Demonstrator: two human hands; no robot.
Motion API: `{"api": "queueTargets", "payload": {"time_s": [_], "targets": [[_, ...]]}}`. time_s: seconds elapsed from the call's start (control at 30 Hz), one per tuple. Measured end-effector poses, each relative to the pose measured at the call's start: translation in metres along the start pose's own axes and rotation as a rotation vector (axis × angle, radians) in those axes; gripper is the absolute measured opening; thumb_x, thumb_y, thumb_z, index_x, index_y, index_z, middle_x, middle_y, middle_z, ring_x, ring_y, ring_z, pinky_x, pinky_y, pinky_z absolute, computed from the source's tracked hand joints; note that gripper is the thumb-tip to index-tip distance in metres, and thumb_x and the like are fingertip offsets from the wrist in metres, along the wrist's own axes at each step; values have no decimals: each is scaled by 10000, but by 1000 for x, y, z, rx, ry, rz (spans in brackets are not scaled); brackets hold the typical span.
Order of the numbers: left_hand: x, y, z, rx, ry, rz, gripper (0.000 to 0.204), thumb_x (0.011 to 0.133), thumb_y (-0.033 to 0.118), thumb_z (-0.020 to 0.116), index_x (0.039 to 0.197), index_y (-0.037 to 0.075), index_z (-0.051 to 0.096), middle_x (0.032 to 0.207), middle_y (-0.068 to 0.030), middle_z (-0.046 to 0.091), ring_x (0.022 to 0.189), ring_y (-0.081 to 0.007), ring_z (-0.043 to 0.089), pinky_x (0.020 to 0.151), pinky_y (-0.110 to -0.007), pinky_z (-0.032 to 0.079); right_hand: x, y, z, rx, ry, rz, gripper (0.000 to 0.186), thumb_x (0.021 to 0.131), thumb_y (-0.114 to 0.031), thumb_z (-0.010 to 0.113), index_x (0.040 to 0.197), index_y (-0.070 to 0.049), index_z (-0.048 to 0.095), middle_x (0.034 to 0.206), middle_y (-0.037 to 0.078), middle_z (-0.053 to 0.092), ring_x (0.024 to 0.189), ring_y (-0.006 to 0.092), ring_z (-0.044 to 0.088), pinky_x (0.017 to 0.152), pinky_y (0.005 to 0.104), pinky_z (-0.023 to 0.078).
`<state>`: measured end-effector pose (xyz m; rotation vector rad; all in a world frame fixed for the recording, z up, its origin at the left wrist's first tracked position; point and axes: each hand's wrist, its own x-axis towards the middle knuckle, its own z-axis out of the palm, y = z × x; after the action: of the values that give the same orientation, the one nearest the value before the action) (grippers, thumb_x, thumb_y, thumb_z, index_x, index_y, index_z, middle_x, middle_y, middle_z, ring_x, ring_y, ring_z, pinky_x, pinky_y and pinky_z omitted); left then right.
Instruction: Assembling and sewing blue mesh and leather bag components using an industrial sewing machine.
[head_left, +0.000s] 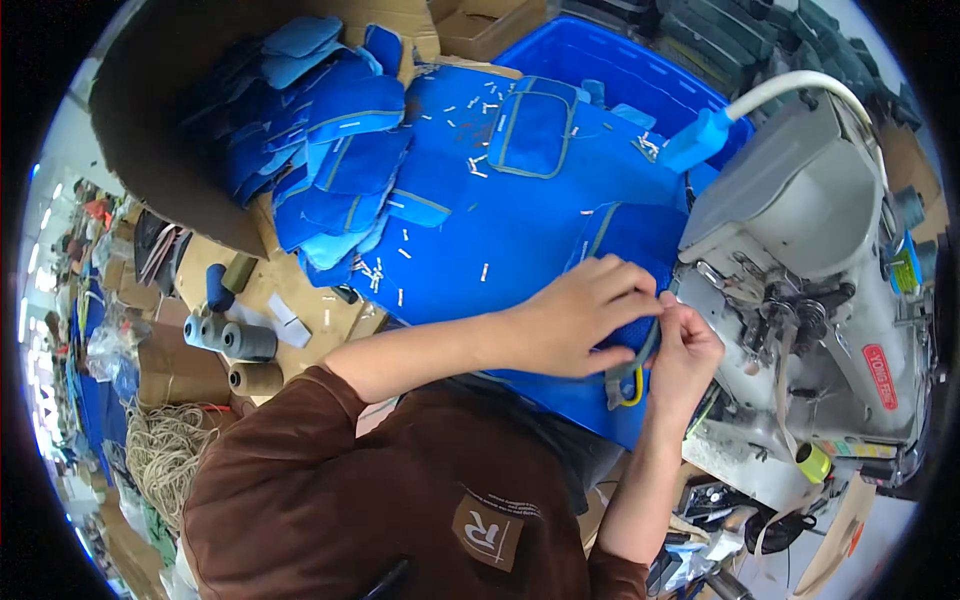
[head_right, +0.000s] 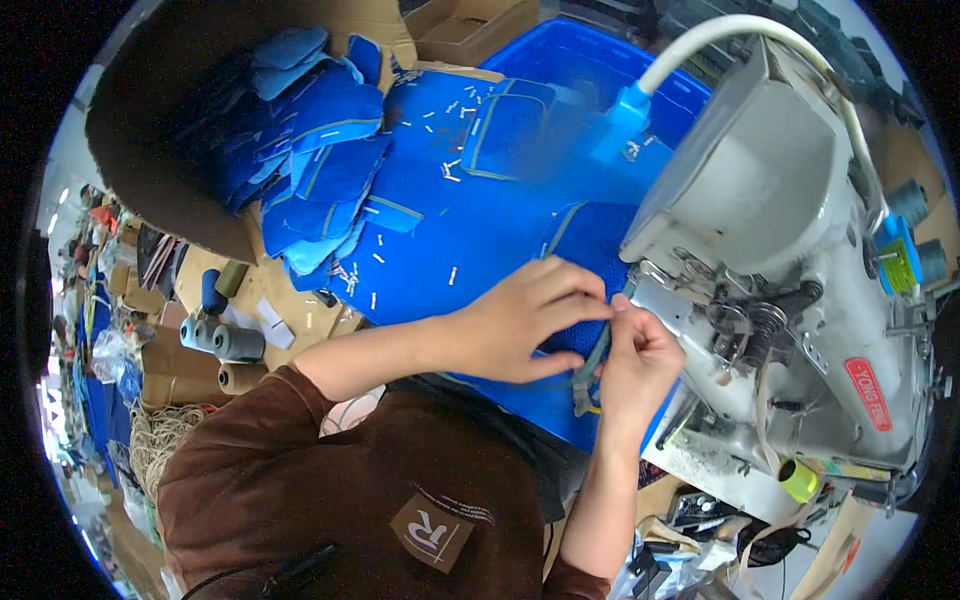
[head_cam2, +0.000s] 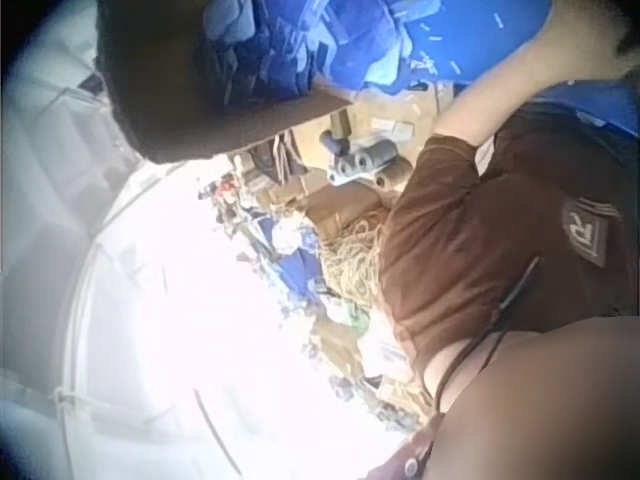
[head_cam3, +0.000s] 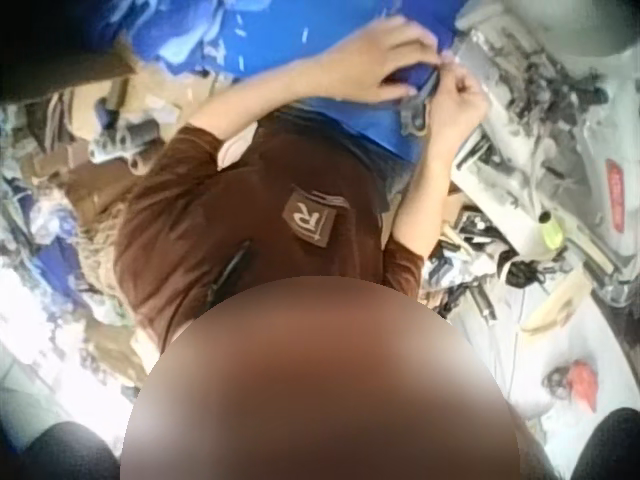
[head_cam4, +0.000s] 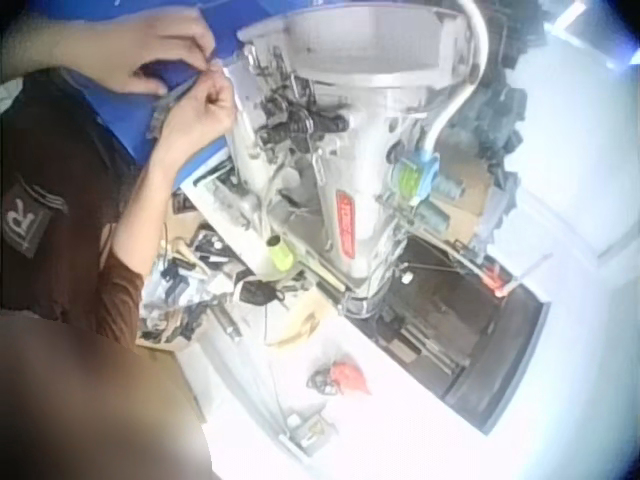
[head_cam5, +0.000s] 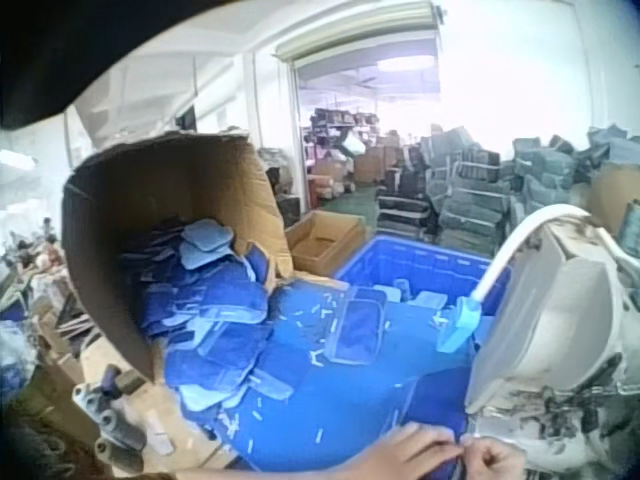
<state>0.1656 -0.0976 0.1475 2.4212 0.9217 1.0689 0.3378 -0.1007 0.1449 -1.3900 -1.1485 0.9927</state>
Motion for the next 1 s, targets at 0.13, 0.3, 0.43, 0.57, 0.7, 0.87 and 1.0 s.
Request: {"api": "queueTargets", "payload": {"time_s": [0.13,0.3,0.43,0.57,0.7,0.87,1.0], "targets": [[-10,6,8,43,-14,36,677,719,349,824,1268,68,544,1263,-125,515,1105,-333,516,924,-439,437,-7,0,-2,20,-36,40,243,989,-192,635,823,-23,689,581,-37,541,440,26,434,396,200,312],[-25,15,24,-28,223,-40,566,729,255,823,1180,46,553,1191,-156,531,1049,-348,542,887,-430,458,-29,13,-13,109,-155,54,296,1043,-253,535,931,-8,659,656,-8,562,519,55,502,480,209,375],[-64,29,58,-98,307,-178,504,734,210,846,1092,47,531,1112,-149,556,926,-341,591,798,-392,496,-54,11,-11,271,-135,114,166,1027,-139,547,1119,-2,557,756,20,610,655,71,584,548,204,417],[-102,31,68,-613,197,-689,358,940,236,674,1172,38,487,1087,-124,587,975,-202,584,812,-345,478,-71,38,-8,-106,-267,-18,114,1012,-63,538,1110,-9,560,918,101,710,795,114,643,693,235,488],[-123,12,34,-917,-486,-750,380,1065,315,449,936,-5,607,934,-60,621,820,-141,595,742,-303,462,-77,20,-7,-90,-409,-125,150,1013,-99,540,1127,-8,574,1014,146,724,875,167,659,796,308,514],[-141,54,1,-47,278,-151,228,884,241,732,874,36,632,781,-50,524,638,-214,515,610,-361,437,-92,-6,-15,905,-430,235,245,1041,-213,488,1158,-2,531,961,239,703,784,294,679,723,410,540],[-124,57,-17,-254,-149,146,289,823,294,769,963,61,671,883,-53,573,782,-280,585,746,-415,491,-114,-36,-36,885,-595,285,307,1066,-298,430,1131,-1,480,764,261,688,521,269,629,512,312,517]]}}
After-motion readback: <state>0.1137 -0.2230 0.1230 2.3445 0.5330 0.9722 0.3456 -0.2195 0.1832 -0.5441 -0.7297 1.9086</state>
